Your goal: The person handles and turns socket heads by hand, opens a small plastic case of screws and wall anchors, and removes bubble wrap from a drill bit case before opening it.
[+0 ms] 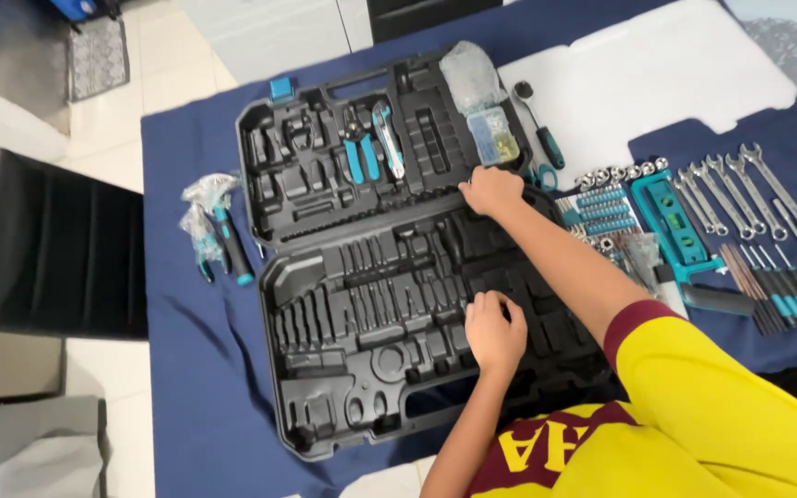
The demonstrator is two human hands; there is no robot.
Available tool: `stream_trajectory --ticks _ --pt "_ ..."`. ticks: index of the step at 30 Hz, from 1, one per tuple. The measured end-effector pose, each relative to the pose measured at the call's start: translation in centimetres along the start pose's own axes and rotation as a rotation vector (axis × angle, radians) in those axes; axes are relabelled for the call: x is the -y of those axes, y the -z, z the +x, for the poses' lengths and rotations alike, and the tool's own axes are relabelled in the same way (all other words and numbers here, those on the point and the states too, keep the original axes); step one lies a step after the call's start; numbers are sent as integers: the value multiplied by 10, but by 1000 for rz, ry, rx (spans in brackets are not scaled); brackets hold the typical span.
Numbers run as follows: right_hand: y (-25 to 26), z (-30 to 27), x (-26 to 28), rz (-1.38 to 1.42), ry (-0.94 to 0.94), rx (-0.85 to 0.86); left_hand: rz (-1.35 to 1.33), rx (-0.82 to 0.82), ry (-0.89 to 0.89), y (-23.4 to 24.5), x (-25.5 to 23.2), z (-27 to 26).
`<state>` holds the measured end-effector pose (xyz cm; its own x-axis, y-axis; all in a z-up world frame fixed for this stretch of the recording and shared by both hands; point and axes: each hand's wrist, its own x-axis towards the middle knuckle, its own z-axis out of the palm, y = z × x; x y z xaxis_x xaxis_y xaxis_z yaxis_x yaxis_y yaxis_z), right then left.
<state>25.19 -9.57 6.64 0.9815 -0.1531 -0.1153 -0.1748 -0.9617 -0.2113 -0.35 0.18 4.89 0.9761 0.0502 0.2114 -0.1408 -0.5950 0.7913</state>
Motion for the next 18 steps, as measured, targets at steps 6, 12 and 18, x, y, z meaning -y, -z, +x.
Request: stream_trajectory --ticks 6,12,18 --pt "-6 10 -3 -24 33 -32 -64 63 45 4 2 2" --pt "0 6 -23 137 115 -262 -58 0 -47 0 10 -1" --pt "42 -69 -47 1197 278 211 -202 5 -112 1 18 -8"
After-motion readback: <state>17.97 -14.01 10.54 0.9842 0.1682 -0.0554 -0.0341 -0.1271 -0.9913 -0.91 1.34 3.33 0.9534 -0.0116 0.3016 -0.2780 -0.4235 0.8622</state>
